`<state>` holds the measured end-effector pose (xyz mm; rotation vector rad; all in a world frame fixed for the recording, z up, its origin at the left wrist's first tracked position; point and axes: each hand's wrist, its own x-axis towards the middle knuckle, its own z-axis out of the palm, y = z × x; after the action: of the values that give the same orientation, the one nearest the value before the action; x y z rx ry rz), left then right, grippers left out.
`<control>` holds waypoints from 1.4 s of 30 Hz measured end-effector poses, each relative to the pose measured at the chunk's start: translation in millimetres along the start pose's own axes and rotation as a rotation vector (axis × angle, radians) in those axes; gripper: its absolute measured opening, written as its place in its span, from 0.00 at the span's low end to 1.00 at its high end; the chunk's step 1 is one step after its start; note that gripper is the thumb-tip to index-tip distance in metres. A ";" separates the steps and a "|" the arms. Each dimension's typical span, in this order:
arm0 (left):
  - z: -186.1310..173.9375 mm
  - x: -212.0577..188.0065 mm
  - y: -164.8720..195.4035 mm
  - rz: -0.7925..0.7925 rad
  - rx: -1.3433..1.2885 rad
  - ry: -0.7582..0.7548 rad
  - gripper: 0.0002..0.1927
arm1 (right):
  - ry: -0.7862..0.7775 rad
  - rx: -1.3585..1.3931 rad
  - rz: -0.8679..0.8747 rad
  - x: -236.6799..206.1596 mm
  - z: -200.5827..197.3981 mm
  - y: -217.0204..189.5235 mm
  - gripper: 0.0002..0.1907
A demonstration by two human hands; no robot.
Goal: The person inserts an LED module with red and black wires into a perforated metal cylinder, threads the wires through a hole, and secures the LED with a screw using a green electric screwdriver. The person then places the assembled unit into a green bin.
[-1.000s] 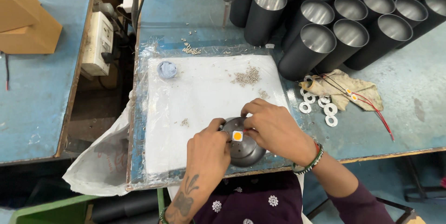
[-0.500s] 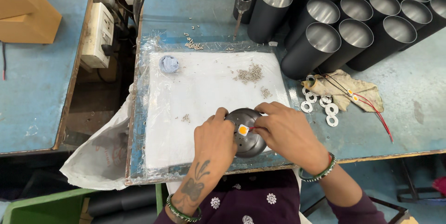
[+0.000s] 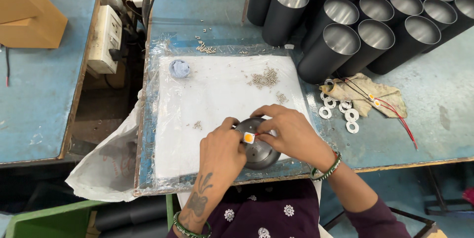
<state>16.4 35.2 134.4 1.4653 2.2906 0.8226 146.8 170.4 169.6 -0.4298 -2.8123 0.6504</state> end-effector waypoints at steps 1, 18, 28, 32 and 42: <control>1.3 -1.4 1.6 0.028 -0.012 0.025 0.07 | 0.000 -0.034 -0.024 -0.6 0.7 1.2 0.06; -16.6 1.0 8.1 0.017 -0.057 -0.102 0.16 | -0.198 -0.178 0.179 -1.3 -15.2 -6.5 0.16; 27.5 -5.6 -13.5 0.365 -0.574 0.180 0.72 | 0.043 0.476 0.214 -26.4 -27.9 16.9 0.36; 58.0 -10.1 -15.9 0.260 -0.807 0.249 0.66 | 0.314 0.731 0.326 -48.2 25.8 58.8 0.28; 13.9 -61.2 6.6 0.530 -0.957 0.307 0.72 | 0.080 1.506 0.466 -143.4 193.4 111.4 0.23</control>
<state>55.3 -13.5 124.2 1.4794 1.2394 2.0302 252.4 143.0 -72.3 -0.6727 -1.3952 2.3433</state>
